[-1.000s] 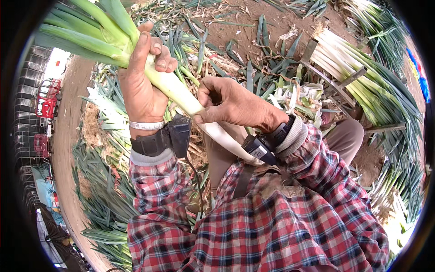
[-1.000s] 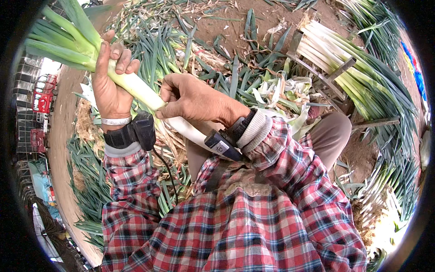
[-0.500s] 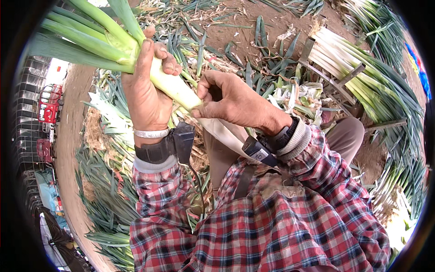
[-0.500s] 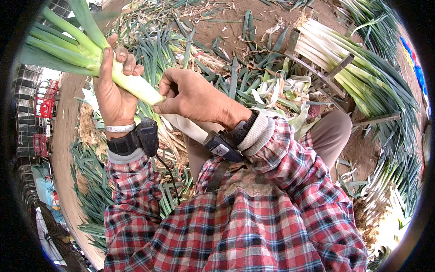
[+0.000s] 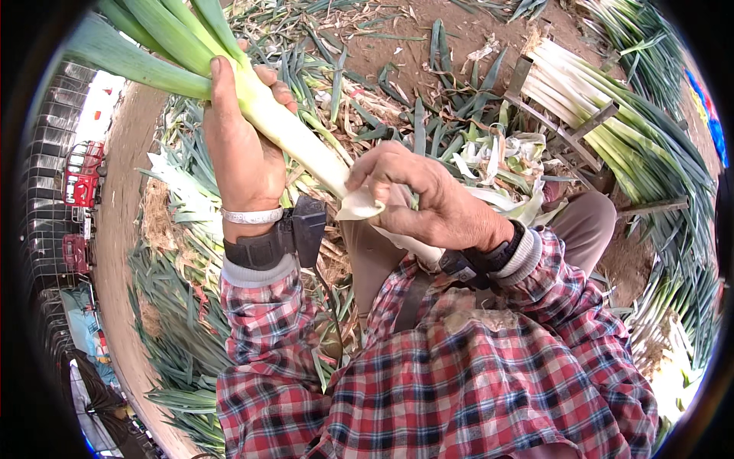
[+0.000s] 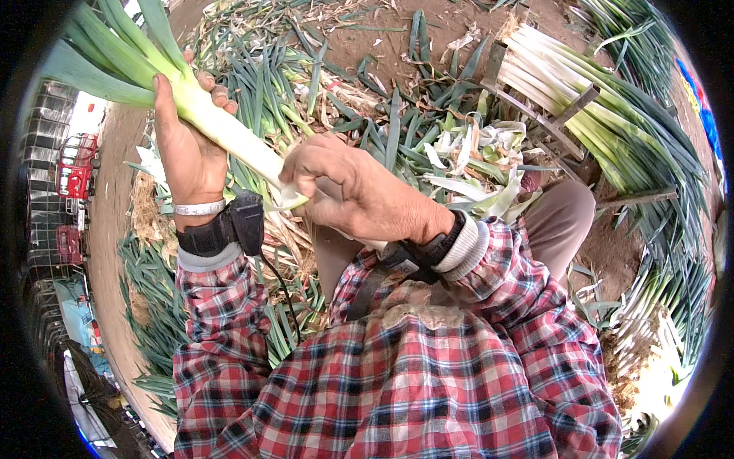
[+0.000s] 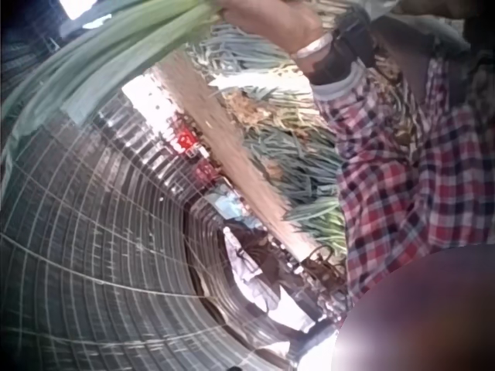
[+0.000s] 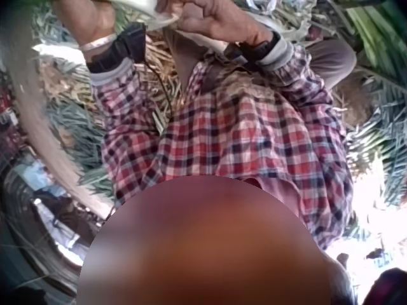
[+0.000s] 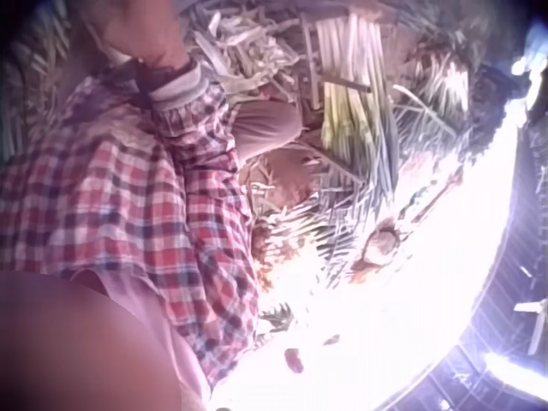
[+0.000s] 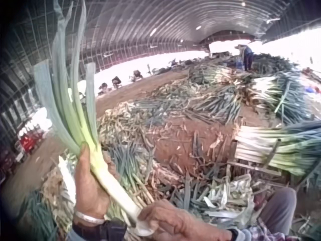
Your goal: Cleaning and peeling leeks by removing the outer layer and bundling them.
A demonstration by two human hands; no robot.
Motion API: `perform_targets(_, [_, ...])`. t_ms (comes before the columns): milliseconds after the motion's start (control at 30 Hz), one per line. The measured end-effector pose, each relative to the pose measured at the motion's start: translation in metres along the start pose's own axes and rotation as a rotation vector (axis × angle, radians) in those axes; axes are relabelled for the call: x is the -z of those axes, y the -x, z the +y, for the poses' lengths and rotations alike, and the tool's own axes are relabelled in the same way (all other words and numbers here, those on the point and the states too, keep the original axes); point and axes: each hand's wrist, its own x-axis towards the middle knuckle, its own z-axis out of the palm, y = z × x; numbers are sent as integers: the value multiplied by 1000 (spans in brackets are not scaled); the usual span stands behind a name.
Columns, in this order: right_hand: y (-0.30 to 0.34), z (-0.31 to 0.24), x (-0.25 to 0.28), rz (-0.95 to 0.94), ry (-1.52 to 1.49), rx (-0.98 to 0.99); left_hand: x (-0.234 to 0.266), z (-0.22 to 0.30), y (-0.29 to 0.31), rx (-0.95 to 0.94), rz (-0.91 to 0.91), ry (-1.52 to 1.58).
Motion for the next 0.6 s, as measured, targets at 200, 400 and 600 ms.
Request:
perform_targets(200, [45,-12,6,53,-512,-533,36,-12,-11,-65,18,58])
perform_targets(400, [153,11,43,-238,388,-643,80,10,-32,-205,-36,41])
perform_targets(600, [179,39,68,-348,586,-932,80,2,-36,-261,216,-35])
